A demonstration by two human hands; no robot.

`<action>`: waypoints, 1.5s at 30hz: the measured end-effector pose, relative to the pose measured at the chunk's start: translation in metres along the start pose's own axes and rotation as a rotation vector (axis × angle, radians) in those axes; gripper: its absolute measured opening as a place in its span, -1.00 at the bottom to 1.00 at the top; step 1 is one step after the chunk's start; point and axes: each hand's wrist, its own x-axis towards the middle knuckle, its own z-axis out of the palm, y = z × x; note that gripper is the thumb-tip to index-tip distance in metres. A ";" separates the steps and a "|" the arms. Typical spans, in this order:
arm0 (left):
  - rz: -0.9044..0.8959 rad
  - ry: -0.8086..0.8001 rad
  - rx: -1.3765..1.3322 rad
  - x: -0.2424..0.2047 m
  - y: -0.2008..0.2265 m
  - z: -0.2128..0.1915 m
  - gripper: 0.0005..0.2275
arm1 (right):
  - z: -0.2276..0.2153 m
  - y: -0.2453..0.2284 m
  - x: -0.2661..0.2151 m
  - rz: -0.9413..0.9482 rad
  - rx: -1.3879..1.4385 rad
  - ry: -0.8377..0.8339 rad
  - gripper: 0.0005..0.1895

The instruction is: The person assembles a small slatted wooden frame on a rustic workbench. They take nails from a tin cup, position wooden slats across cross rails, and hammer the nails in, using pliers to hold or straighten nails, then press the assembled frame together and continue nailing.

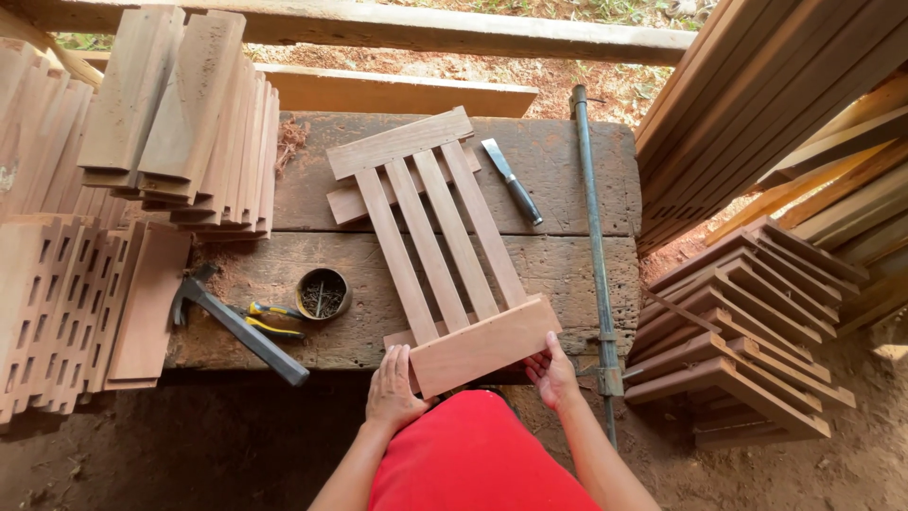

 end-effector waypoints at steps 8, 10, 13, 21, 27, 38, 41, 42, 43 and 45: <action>0.000 -0.010 -0.006 0.002 -0.002 0.002 0.15 | 0.001 -0.002 0.000 -0.005 -0.011 0.002 -0.51; 0.002 -0.008 -0.001 0.002 -0.002 0.002 0.15 | 0.000 -0.001 0.001 -0.007 -0.012 0.001 -0.52; 0.014 0.025 -0.028 0.000 -0.001 0.002 0.14 | -0.003 0.000 0.002 -0.008 -0.008 0.002 -0.53; 0.096 0.078 -0.020 -0.003 -0.004 -0.002 0.17 | 0.000 -0.001 -0.001 -0.007 -0.022 0.018 -0.51; 0.109 0.133 -0.025 -0.002 -0.005 -0.001 0.12 | -0.003 0.000 0.004 -0.004 -0.021 0.014 -0.51; 0.092 0.100 -0.018 -0.003 -0.004 -0.004 0.10 | -0.002 -0.001 0.001 -0.006 -0.035 0.004 -0.49; 0.094 0.111 -0.027 -0.003 -0.002 -0.006 0.10 | -0.003 0.000 0.003 -0.005 -0.030 -0.001 -0.50; 0.090 0.108 -0.035 -0.003 -0.002 -0.007 0.11 | -0.003 0.000 0.003 -0.005 -0.026 0.003 -0.50; 0.090 0.107 -0.035 -0.003 -0.002 -0.007 0.11 | -0.003 0.001 0.003 -0.004 -0.026 0.003 -0.50; 0.102 0.124 -0.032 -0.003 -0.003 -0.006 0.09 | -0.003 0.001 0.003 -0.007 -0.026 -0.002 -0.49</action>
